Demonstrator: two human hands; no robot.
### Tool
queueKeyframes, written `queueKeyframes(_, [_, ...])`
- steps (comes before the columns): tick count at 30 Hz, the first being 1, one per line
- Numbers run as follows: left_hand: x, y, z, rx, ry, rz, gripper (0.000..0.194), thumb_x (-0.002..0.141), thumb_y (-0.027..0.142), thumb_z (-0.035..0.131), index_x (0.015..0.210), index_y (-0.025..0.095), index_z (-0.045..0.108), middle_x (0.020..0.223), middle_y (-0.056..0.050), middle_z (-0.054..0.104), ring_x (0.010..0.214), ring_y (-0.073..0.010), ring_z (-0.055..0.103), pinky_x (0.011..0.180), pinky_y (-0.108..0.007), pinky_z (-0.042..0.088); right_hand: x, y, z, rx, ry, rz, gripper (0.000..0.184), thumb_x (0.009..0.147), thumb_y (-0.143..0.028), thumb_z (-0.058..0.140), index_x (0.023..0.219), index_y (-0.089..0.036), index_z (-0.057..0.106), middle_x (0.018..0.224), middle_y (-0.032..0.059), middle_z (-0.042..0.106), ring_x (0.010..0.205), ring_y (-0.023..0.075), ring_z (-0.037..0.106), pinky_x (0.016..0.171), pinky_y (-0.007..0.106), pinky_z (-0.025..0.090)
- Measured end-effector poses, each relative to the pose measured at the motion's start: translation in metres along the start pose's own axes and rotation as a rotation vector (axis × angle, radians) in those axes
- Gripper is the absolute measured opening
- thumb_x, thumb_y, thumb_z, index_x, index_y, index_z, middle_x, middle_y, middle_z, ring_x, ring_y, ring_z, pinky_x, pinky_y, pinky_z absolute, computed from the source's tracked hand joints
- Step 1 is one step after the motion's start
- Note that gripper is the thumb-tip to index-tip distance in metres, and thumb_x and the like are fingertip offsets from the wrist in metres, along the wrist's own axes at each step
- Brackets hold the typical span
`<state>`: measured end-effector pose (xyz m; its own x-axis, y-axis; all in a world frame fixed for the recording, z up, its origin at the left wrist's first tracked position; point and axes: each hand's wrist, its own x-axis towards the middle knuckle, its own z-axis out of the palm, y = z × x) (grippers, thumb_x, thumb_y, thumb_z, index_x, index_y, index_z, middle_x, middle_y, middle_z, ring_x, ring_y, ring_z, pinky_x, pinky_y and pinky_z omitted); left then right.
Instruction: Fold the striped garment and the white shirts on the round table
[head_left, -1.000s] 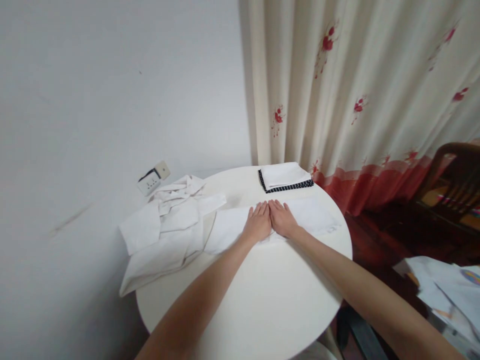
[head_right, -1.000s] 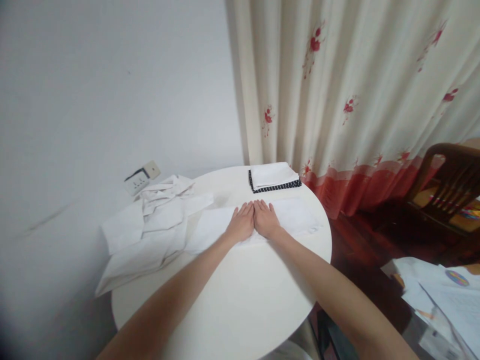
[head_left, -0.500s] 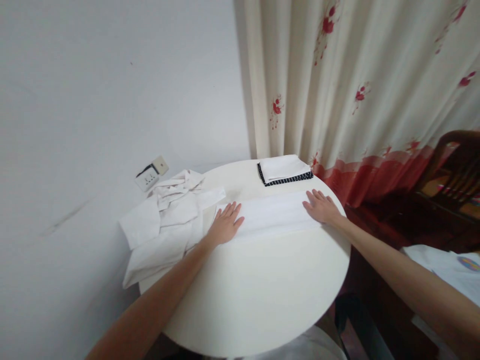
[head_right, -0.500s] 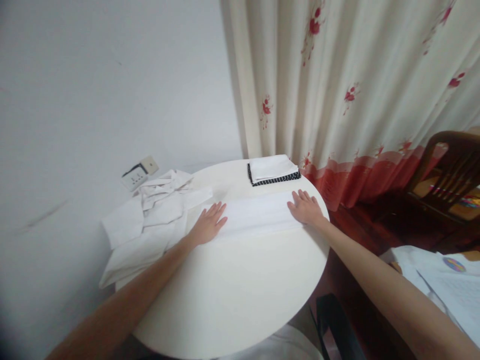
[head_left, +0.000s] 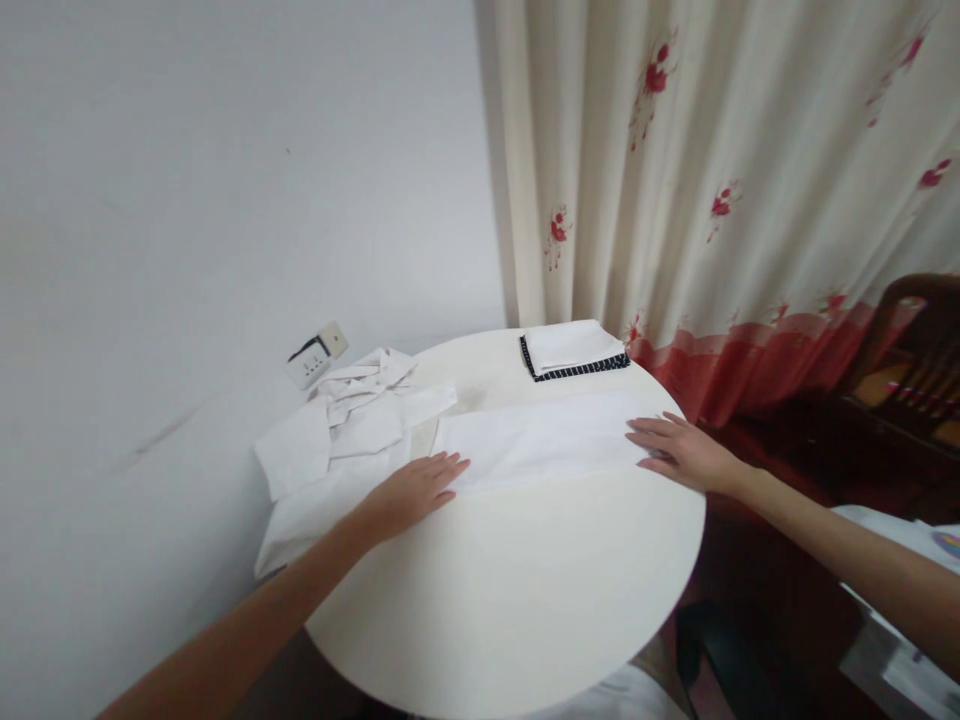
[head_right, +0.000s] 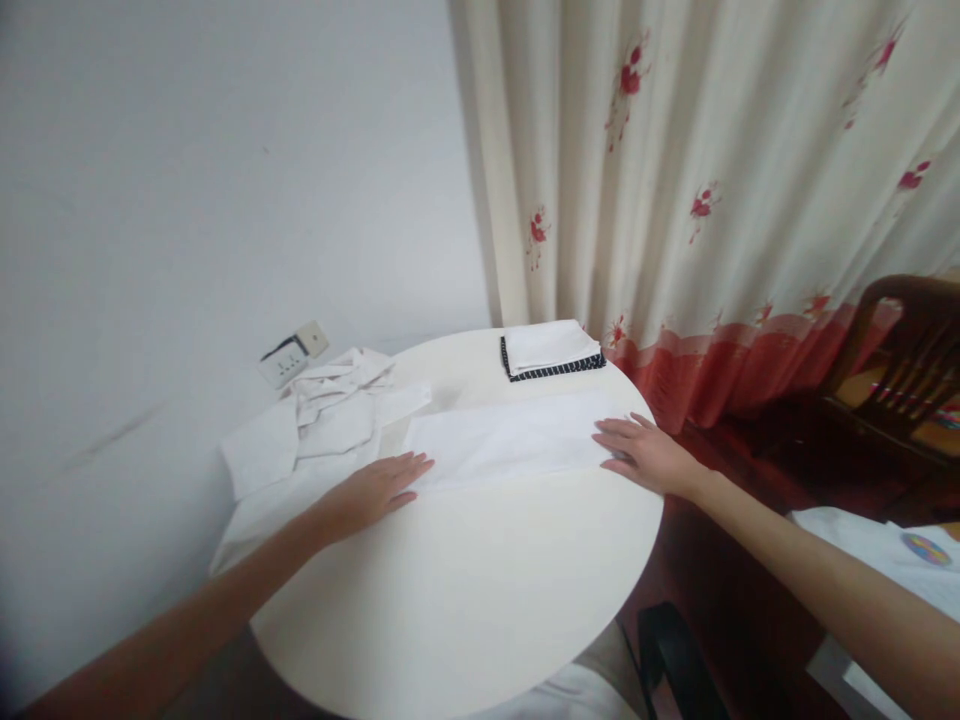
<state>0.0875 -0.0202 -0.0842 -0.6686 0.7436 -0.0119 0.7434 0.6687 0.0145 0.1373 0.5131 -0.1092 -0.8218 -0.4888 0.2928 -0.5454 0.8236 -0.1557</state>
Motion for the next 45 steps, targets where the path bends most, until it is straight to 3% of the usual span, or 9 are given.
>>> queueKeyframes(5, [0.001,0.007,0.001,0.0,0.029,0.001,0.062,0.099,0.01,0.031,0.156,0.032,0.035,0.155,-0.002,0.047,0.141,-0.0178,0.047,0.117,-0.037,0.036,0.006,-0.001,-0.007,-0.047,-0.002,-0.067,0.038,0.099,-0.026,0.051,0.135,-0.028,0.063,0.132,0.0062,0.069,0.12,0.0232,0.064,0.116,0.05,0.037])
queueKeyframes(12, [0.002,0.005,-0.008,-0.154,0.119,-0.195,0.046,0.089,0.018,0.042,0.124,0.024,0.071,0.13,-0.003,0.07,0.121,-0.0225,0.065,0.109,-0.04,0.046,0.001,-0.003,-0.006,-0.045,0.105,0.064,0.032,0.093,-0.019,0.049,0.112,-0.021,0.075,0.114,0.0106,0.076,0.103,0.0263,0.07,0.101,0.047,0.05])
queueKeyframes(18, [-0.004,0.001,-0.077,-0.513,0.211,-0.399,0.033,0.083,0.049,0.06,0.095,0.024,0.079,0.096,-0.003,0.079,0.093,-0.0272,0.071,0.09,-0.035,0.055,0.009,-0.011,-0.053,0.341,0.259,0.254,0.031,0.09,-0.043,0.055,0.098,-0.02,0.074,0.102,0.0108,0.076,0.094,0.0268,0.069,0.089,0.04,0.055])
queueKeyframes(23, [0.002,-0.005,-0.122,-0.857,0.494,-0.519,0.047,0.069,0.058,0.077,0.096,0.019,0.077,0.1,-0.007,0.077,0.094,-0.0275,0.07,0.083,-0.034,0.056,0.034,-0.009,-0.093,0.563,0.438,0.461,0.033,0.08,-0.051,0.07,0.092,-0.021,0.075,0.093,0.0097,0.076,0.08,0.0239,0.068,0.073,0.034,0.056])
queueKeyframes(28, [0.023,-0.024,-0.084,-1.129,0.282,-0.595,0.053,0.059,0.049,0.084,0.099,0.016,0.074,0.092,-0.007,0.076,0.084,-0.025,0.071,0.072,-0.032,0.057,0.06,0.008,-0.057,0.805,0.147,0.601,0.034,0.073,-0.041,0.075,0.094,-0.015,0.076,0.09,0.01,0.077,0.075,0.0231,0.07,0.068,0.033,0.057])
queueKeyframes(31, [0.036,-0.039,-0.052,-0.933,0.152,-0.625,0.046,0.061,0.047,0.08,0.094,0.015,0.074,0.094,-0.008,0.076,0.085,-0.0254,0.072,0.07,-0.031,0.056,0.071,0.014,-0.023,0.517,-0.004,0.599,0.028,0.075,-0.037,0.071,0.087,-0.013,0.076,0.081,0.0064,0.076,0.074,0.0224,0.071,0.069,0.031,0.057])
queueKeyframes(35, [0.055,-0.036,-0.035,-0.516,0.222,-0.579,0.041,0.066,0.032,0.073,0.104,0.015,0.073,0.11,-0.012,0.074,0.106,-0.0301,0.069,0.095,-0.039,0.053,0.088,0.001,-0.008,0.13,0.026,0.6,0.03,0.076,-0.03,0.071,0.1,-0.013,0.076,0.1,0.0139,0.075,0.097,0.0303,0.069,0.085,0.04,0.055])
queueKeyframes(39, [0.087,0.023,-0.027,-0.166,0.363,-0.332,0.046,0.087,0.023,0.054,0.133,0.016,0.061,0.143,-0.014,0.058,0.135,-0.0266,0.051,0.119,-0.042,0.032,0.11,-0.055,-0.002,-0.12,0.164,0.464,0.042,0.095,-0.026,0.048,0.129,-0.01,0.064,0.132,0.0223,0.063,0.122,0.0337,0.058,0.102,0.046,0.047])
queueKeyframes(45, [0.13,0.12,0.018,-0.104,0.187,-0.126,0.055,0.102,0.026,0.03,0.155,0.01,0.035,0.162,-0.015,0.033,0.151,-0.0265,0.028,0.122,-0.049,0.025,0.121,-0.147,0.052,-0.02,0.008,0.262,0.056,0.097,-0.021,0.037,0.152,-0.011,0.042,0.157,0.0167,0.042,0.145,0.0295,0.038,0.115,0.046,0.034])
